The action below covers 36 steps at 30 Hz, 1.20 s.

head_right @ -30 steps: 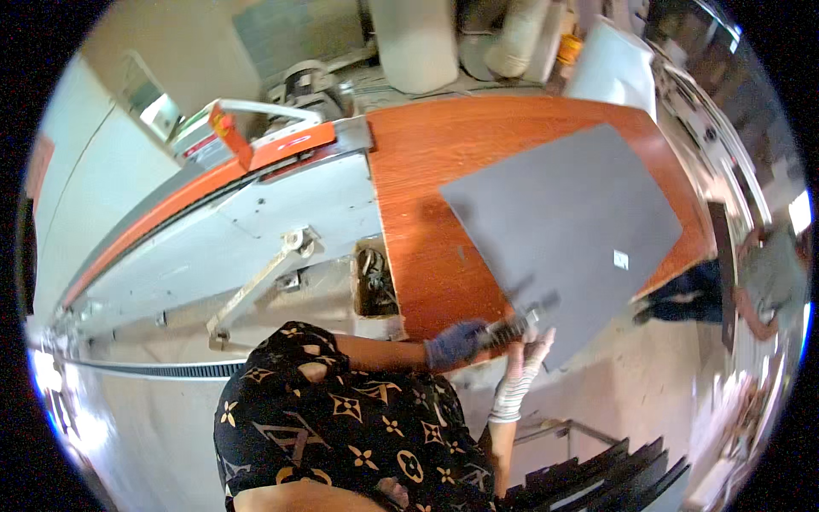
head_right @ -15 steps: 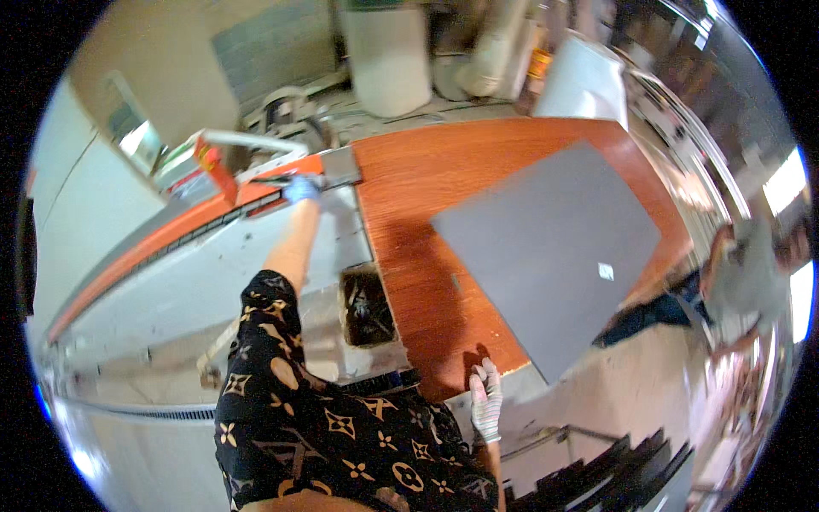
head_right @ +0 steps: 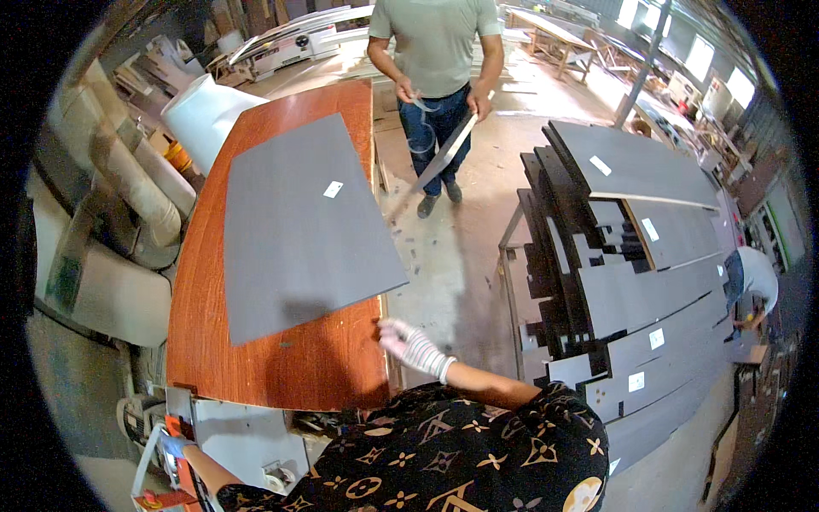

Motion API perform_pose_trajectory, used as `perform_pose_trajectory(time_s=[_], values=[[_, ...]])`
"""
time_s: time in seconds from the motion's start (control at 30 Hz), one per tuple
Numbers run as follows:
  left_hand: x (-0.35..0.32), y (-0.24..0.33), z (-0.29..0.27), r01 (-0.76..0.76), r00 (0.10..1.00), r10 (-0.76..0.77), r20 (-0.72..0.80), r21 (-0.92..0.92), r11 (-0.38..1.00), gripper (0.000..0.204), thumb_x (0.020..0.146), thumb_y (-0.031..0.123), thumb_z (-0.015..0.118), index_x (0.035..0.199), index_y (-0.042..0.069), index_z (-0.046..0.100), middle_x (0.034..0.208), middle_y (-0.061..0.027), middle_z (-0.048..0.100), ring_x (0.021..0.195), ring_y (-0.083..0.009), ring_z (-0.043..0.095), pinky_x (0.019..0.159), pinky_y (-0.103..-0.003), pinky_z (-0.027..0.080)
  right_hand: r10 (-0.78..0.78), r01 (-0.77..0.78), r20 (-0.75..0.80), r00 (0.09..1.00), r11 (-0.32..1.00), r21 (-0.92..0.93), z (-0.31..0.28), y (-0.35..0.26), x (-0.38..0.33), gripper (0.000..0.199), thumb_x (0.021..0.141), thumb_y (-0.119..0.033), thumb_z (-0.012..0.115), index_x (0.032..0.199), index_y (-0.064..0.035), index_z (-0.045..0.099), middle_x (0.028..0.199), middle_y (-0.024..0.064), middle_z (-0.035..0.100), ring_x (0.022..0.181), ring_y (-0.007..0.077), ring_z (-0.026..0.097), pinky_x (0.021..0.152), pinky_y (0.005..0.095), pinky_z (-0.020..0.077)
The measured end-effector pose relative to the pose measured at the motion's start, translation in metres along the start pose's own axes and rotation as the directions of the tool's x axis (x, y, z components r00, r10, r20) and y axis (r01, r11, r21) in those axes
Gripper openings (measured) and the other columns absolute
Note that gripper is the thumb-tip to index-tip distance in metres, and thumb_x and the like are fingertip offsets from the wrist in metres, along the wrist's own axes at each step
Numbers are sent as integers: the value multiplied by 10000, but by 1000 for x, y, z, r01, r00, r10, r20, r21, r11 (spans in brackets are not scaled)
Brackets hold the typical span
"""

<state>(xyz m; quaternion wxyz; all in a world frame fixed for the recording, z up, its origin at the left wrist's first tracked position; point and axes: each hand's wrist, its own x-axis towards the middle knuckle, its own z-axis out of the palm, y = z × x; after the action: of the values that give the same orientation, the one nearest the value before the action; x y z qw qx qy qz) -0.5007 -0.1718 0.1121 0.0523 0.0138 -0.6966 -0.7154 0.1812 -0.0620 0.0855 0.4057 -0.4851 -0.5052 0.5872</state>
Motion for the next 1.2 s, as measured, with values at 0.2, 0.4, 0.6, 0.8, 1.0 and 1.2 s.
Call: perform_pose_trajectory(time_s=[0.2, 0.4, 0.6, 0.8, 1.0, 1.2], values=[[-73, -26, 44, -485, 796, 455, 400, -29, 874, 407, 922, 222, 574, 1264, 15, 497, 1139, -119, 564, 971, -212, 540, 820, -355, 472, -144, 248, -807, 573, 969, 4, -84, -37, 35, 568, 898, -243, 623, 1379, -74, 372, 1196, 95, 519, 1096, 219, 500, 963, 343, 406], [-307, 1, 86, 89, 436, -48, 899, 10, 996, 324, 908, 221, 586, 1204, 94, 560, 1042, -37, 552, 939, -131, 527, 738, -281, 467, 257, 2, -445, 858, 864, 503, -156, -77, 93, 764, 768, -551, 683, 1351, -217, 319, 1132, 48, 477, 1175, 295, 433, 923, 498, 360], [-433, -71, 120, 639, -358, -192, 914, 390, 663, 262, 930, 259, 565, 1166, 153, 525, 886, -6, 529, 750, -156, 504, 677, -330, 473, 150, -5, -185, 971, 790, 613, -155, -40, 158, 391, 764, -176, 671, 1128, -121, 539, 992, 110, 630, 881, 286, 634, 795, 496, 535], [-470, -32, 98, 752, -224, -300, 927, 361, 552, 375, 947, 325, 524, 1284, 174, 459, 1027, -22, 574, 843, -166, 556, 752, -365, 508, -25, 107, -141, 990, 781, 615, -80, -58, 82, 557, 775, -80, 651, 1278, -64, 410, 1135, 89, 551, 1042, 234, 558, 910, 410, 490], [-445, 23, 57, 614, -293, -250, 923, 382, 691, 531, 852, 348, 631, 1270, 50, 497, 1193, -86, 566, 1067, -227, 556, 895, -364, 467, -55, 101, -94, 994, 794, 599, 1, -32, 22, 757, 768, -168, 730, 1390, -47, 315, 1268, 87, 474, 1186, 212, 462, 1044, 380, 382], [-391, 25, 23, 503, -112, -265, 958, 284, 816, 531, 804, 303, 667, 1242, 37, 530, 1181, -94, 572, 1111, -213, 532, 968, -354, 408, 5, -64, 90, 996, 749, 660, 39, -29, -16, 485, 813, -120, 691, 1213, -4, 440, 1034, 82, 574, 923, 134, 576, 818, 307, 504]])
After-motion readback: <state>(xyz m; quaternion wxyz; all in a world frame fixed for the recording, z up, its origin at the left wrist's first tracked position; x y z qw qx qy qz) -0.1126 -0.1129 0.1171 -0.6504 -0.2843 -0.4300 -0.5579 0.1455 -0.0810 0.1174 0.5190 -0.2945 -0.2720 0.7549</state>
